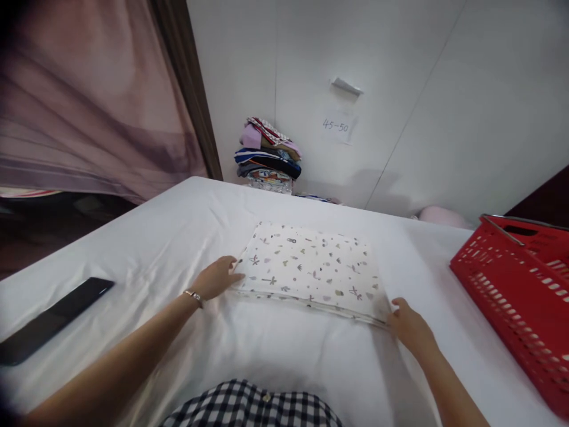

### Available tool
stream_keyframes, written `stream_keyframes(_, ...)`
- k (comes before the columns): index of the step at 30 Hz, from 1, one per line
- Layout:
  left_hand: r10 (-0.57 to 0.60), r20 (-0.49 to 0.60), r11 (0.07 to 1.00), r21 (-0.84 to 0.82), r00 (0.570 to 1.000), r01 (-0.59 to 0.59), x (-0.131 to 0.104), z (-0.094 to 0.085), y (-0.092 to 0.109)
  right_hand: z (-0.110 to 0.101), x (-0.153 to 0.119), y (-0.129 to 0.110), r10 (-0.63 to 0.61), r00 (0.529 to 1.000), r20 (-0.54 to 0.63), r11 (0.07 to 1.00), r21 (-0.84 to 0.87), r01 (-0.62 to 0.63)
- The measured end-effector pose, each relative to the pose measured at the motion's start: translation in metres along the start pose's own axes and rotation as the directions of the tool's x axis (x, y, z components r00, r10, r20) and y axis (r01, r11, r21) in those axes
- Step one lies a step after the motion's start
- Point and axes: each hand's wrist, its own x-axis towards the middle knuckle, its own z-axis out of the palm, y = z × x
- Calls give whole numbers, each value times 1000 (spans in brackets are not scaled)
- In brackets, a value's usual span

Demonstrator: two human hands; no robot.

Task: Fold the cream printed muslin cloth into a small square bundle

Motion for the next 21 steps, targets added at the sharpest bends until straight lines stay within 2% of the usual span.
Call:
stream_keyframes(1,57,-76,998,15,995,-56,1,1,7,0,4,-7,-86,994,-64,995,-62,82)
stream_keyframes(3,209,-191,977,74,959,-198,6,7,22,3,11,-26,-249,962,-111,968,-61,243)
stream_keyframes(5,327,-198,942,141,924,-303,14,18,31,12,16,-44,-406,907,-116,914,-34,405)
stream_keyframes(7,342,-130,932,174,931,-318,23,31,32,28,18,-53,-481,874,-67,877,-51,478)
stream_keyframes(10,291,-49,948,153,956,-280,29,44,23,53,18,-45,-460,888,-10,881,-129,456)
stream_keyframes(13,273,-30,957,107,962,-269,27,46,15,64,18,-32,-438,899,18,886,-158,435)
stream_keyframes(16,245,12,969,39,970,-245,27,38,16,59,21,-28,-413,906,97,896,-136,423)
stream_keyframes(18,233,10,972,-7,972,-233,32,30,21,51,27,-35,-391,910,137,908,-108,406)
stream_keyframes(21,223,-64,975,-8,973,-224,52,18,35,42,42,-58,-401,912,89,907,-105,409)
